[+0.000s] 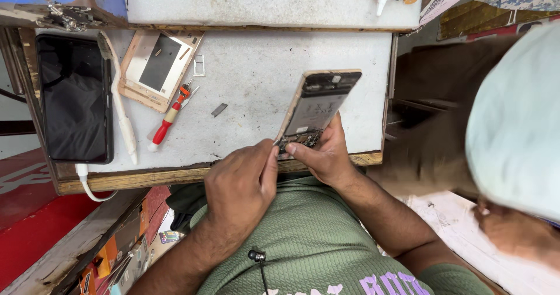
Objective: The person repairs a disassembled smartphone at a workbench. They use a screwdriver on the phone's internals, manipulate the battery and small components with their fingers, use pliers on a small part, and reposition the phone repeatedly while working on its internal board.
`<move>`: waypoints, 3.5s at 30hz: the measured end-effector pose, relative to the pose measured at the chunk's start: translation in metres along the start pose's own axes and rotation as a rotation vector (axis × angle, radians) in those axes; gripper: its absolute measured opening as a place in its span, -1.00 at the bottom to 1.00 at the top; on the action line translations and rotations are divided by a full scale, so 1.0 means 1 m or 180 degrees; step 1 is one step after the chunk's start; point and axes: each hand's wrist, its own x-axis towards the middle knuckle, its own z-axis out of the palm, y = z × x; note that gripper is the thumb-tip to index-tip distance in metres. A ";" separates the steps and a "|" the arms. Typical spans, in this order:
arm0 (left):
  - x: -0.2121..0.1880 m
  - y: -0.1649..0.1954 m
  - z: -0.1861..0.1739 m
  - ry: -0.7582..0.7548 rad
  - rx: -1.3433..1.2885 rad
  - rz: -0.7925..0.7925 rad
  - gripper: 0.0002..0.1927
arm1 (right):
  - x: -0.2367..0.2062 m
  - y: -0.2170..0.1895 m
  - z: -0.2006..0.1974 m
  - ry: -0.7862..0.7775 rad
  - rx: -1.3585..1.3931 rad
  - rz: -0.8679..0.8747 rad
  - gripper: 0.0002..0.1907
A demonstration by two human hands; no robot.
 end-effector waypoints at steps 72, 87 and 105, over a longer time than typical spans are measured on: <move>0.007 -0.018 0.000 -0.0612 -0.0854 -0.0877 -0.81 | 0.021 -0.027 0.006 -0.0281 0.0469 0.0568 -0.03; 0.008 -0.024 0.005 -0.0590 -0.0314 -0.0621 -0.82 | 0.017 -0.025 0.008 -0.0180 -0.0316 0.0436 -0.06; 0.010 -0.022 -0.001 -0.0680 -0.0333 -0.0616 -0.83 | 0.017 -0.027 0.012 -0.0220 -0.0410 0.0309 -0.13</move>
